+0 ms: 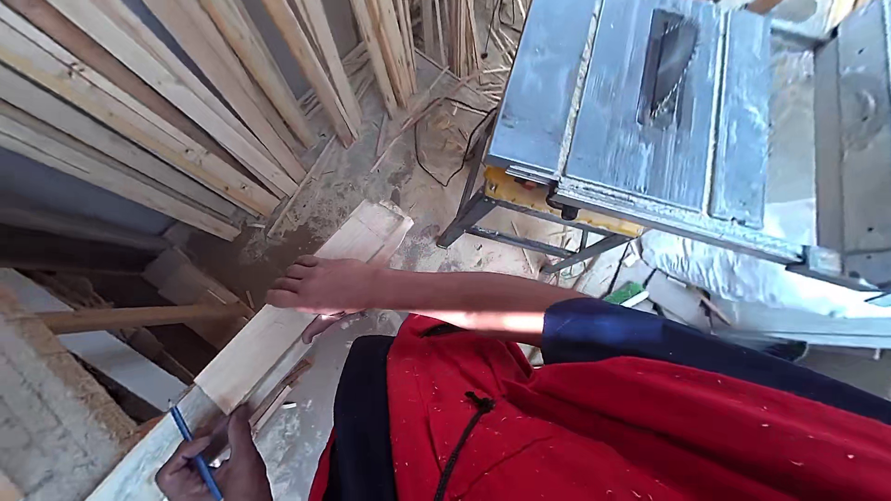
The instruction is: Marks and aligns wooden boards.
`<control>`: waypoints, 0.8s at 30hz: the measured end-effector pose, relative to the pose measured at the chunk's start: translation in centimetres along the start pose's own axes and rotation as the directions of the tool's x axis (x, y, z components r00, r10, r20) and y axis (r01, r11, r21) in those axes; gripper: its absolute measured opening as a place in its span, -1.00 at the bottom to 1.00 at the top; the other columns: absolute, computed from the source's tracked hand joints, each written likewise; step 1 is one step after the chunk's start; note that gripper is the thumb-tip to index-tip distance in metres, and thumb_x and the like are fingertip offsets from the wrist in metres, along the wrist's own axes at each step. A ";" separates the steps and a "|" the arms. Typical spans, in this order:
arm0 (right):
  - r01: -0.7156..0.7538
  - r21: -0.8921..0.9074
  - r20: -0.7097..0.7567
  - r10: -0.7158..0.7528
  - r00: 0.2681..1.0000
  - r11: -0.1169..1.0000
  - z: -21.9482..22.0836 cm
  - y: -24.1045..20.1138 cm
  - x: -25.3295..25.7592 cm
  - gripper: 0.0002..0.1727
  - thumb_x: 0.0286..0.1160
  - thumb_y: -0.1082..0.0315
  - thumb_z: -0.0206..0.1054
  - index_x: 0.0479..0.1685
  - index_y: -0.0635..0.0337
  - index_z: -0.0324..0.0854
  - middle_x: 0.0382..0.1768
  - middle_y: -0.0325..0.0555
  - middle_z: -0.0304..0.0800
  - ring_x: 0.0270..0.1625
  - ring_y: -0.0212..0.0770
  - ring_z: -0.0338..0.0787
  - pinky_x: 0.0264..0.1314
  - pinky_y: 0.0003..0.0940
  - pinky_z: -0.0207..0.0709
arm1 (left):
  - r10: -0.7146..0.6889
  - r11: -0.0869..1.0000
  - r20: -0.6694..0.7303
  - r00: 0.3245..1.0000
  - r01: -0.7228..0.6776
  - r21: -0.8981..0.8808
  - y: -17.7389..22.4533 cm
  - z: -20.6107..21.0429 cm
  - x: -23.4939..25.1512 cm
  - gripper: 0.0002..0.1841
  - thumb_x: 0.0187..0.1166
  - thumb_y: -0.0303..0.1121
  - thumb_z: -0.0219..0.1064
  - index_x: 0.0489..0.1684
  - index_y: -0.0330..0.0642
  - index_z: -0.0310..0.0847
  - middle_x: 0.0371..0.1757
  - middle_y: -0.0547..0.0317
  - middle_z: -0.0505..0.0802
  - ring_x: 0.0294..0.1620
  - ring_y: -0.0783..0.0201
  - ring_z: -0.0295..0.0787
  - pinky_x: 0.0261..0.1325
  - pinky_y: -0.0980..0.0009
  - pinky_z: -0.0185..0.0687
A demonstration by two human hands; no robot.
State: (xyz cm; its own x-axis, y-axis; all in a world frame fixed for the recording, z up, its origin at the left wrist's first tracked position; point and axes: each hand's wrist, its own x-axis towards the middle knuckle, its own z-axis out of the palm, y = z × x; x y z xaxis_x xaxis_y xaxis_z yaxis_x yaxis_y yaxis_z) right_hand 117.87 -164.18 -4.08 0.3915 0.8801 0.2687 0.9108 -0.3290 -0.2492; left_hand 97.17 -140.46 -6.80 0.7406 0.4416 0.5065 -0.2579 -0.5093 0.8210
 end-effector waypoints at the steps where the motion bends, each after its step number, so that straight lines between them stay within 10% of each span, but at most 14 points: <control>1: -0.001 0.005 0.006 0.001 1.000 1.000 0.0 0.1 0.0 -0.11 0.29 -0.39 0.46 0.48 0.09 0.52 0.30 0.01 0.77 0.41 0.06 0.71 0.57 -0.01 0.48 | -0.011 1.000 0.001 1.000 0.011 0.006 -0.1 0.0 -0.1 -0.58 0.24 -0.54 0.59 -0.09 -0.18 0.40 -0.28 0.22 0.78 -0.18 0.25 0.84 -0.04 0.27 0.85; 24: 0.020 0.069 0.045 -0.023 0.999 0.997 -0.6 0.8 0.1 -0.17 0.36 -0.28 0.48 0.45 0.16 0.49 0.29 0.10 0.73 0.41 0.14 0.68 0.61 0.06 0.40 | 0.012 0.999 -0.016 1.000 -0.011 0.047 -1.2 -0.1 0.0 -0.62 0.22 -0.50 0.65 -0.19 -0.16 0.49 -0.25 0.15 0.84 -0.12 0.11 0.87 -0.01 0.13 0.85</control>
State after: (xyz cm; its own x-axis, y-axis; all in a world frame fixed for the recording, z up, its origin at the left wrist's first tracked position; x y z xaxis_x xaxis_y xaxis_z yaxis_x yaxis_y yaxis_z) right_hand 118.68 -164.50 -3.71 0.3645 0.9017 0.2326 0.9070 -0.2873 -0.3078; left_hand 97.46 -139.79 -7.76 0.7274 0.4472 0.5204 -0.2370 -0.5480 0.8022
